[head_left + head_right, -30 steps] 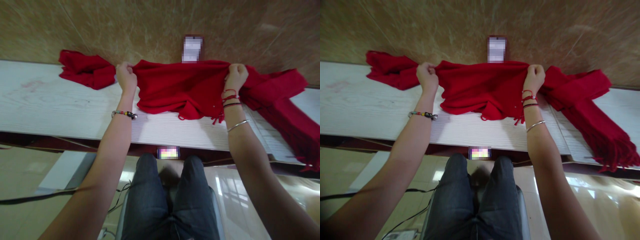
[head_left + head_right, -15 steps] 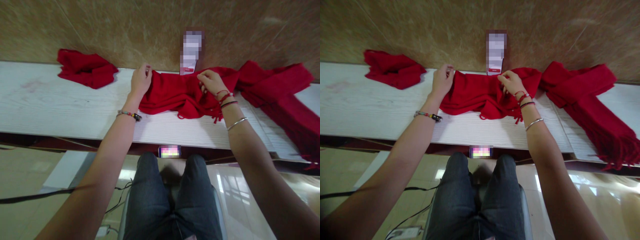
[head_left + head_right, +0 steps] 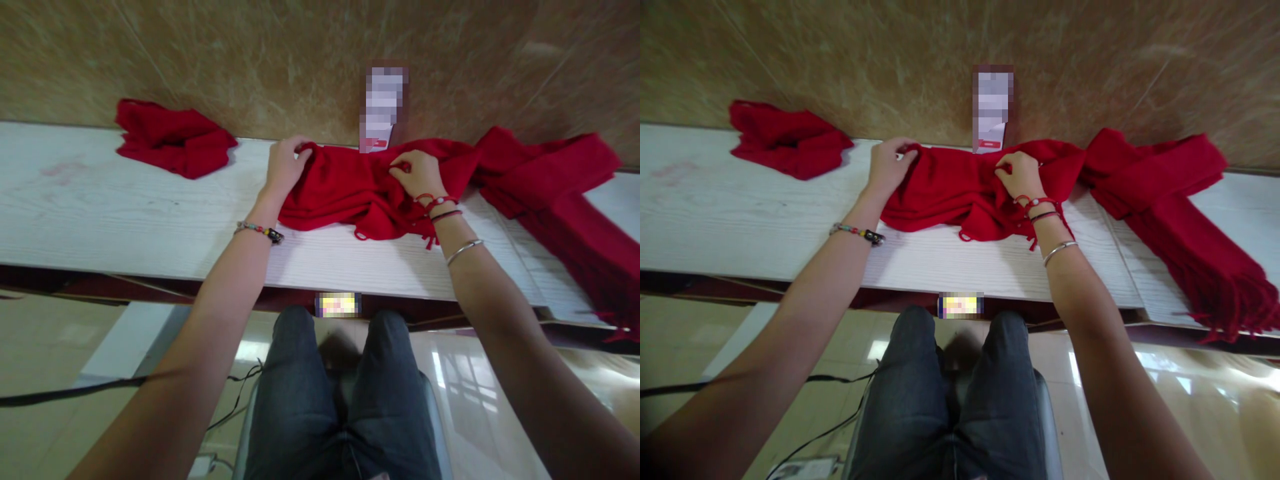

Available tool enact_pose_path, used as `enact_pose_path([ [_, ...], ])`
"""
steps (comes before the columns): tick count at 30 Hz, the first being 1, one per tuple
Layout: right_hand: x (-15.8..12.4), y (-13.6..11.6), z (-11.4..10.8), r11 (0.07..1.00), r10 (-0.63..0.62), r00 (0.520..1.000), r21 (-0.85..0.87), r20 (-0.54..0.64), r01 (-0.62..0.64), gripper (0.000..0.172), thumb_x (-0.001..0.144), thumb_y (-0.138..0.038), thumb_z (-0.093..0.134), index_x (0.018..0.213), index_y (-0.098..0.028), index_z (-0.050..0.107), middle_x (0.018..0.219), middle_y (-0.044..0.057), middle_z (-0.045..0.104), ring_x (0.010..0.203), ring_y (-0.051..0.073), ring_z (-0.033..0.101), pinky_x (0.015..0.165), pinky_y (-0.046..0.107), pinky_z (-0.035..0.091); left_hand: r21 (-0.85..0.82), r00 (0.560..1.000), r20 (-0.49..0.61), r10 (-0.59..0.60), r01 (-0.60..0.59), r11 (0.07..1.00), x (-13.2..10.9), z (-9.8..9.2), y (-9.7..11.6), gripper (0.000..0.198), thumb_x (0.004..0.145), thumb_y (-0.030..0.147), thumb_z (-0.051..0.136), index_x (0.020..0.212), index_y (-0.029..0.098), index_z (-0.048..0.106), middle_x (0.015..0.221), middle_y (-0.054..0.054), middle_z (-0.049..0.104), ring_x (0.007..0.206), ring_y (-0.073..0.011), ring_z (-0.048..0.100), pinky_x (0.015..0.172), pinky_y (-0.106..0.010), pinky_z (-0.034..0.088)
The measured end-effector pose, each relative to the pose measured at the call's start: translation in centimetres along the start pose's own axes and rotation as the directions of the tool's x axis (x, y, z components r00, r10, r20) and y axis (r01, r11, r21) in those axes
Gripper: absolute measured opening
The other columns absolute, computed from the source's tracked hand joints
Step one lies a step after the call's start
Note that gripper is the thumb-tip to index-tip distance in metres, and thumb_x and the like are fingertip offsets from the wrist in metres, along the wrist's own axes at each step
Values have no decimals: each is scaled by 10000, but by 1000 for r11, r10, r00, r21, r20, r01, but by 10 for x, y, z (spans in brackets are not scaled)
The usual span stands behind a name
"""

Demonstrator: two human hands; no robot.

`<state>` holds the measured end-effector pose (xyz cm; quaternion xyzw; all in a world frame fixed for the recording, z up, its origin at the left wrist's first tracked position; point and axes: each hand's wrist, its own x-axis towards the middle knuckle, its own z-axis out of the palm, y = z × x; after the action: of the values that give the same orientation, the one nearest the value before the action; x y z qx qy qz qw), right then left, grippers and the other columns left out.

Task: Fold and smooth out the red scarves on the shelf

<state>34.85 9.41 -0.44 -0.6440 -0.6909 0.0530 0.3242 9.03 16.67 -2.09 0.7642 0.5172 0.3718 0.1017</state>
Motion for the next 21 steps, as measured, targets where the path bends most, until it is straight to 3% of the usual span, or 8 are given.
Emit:
enact_pose_path([
  [5, 5, 9, -4, 989, 62, 977, 141, -204, -34, 66, 789, -158, 559, 778, -216, 588, 937, 65, 635, 957, 229, 543, 921, 394, 382, 86, 992, -69, -103, 109, 990, 1, -10, 1, 339, 926, 401, 356, 1139, 213, 540, 1134, 57, 620, 1038, -121, 496, 958, -335, 327],
  [10, 10, 11, -18, 955, 233, 861, 274, -452, -115, 146, 830, -88, 455, 791, -191, 552, 898, 97, 630, 870, 189, 533, 841, 333, 392, 38, 942, -280, -187, 206, 978, 0, -25, -1, 324, 980, 404, 284, 1119, 226, 516, 1095, 63, 626, 1073, -120, 478, 923, -308, 310],
  [12, 13, 12, -23, 944, 261, 832, 310, -490, -113, 152, 821, -64, 459, 779, -178, 549, 877, 87, 628, 845, 167, 532, 819, 310, 394, 21, 921, -335, -198, 218, 976, 1, -31, -3, 341, 988, 411, 257, 1101, 215, 512, 1034, 39, 631, 1074, -129, 471, 897, -316, 306],
  [14, 14, 13, -25, 933, 233, 880, 349, -413, -84, 138, 799, -54, 508, 745, -176, 548, 822, 52, 623, 788, 141, 532, 773, 289, 402, -3, 935, -306, -181, 189, 982, 2, -34, -6, 348, 970, 452, 290, 1034, 217, 539, 909, 35, 633, 1008, -135, 482, 852, -314, 327],
  [17, 8, 14, -24, 917, 108, 991, 391, -73, -72, 210, 822, -182, 571, 621, -187, 510, 611, -20, 551, 615, 108, 497, 631, 267, 400, -86, 995, -81, -60, 53, 995, 2, -29, -7, 326, 904, 483, 427, 836, 202, 578, 716, 41, 571, 836, -124, 484, 760, -289, 364],
  [19, 4, 15, -21, 922, 34, 980, 371, 197, -107, 382, 884, -369, 498, 546, -195, 466, 481, -40, 461, 506, 99, 454, 537, 259, 373, -151, 995, 97, 26, -11, 989, 0, -22, -7, 359, 879, 471, 458, 676, 191, 557, 613, 32, 499, 724, -122, 476, 683, -280, 371],
  [21, 2, 17, -16, 943, -19, 950, 323, 313, -87, 476, 902, -493, 413, 538, -193, 476, 447, -34, 441, 478, 103, 459, 506, 256, 371, -193, 981, 189, 46, -9, 981, -2, -15, -6, 432, 898, 453, 400, 588, 183, 533, 541, 19, 439, 624, -125, 464, 616, -281, 364],
])
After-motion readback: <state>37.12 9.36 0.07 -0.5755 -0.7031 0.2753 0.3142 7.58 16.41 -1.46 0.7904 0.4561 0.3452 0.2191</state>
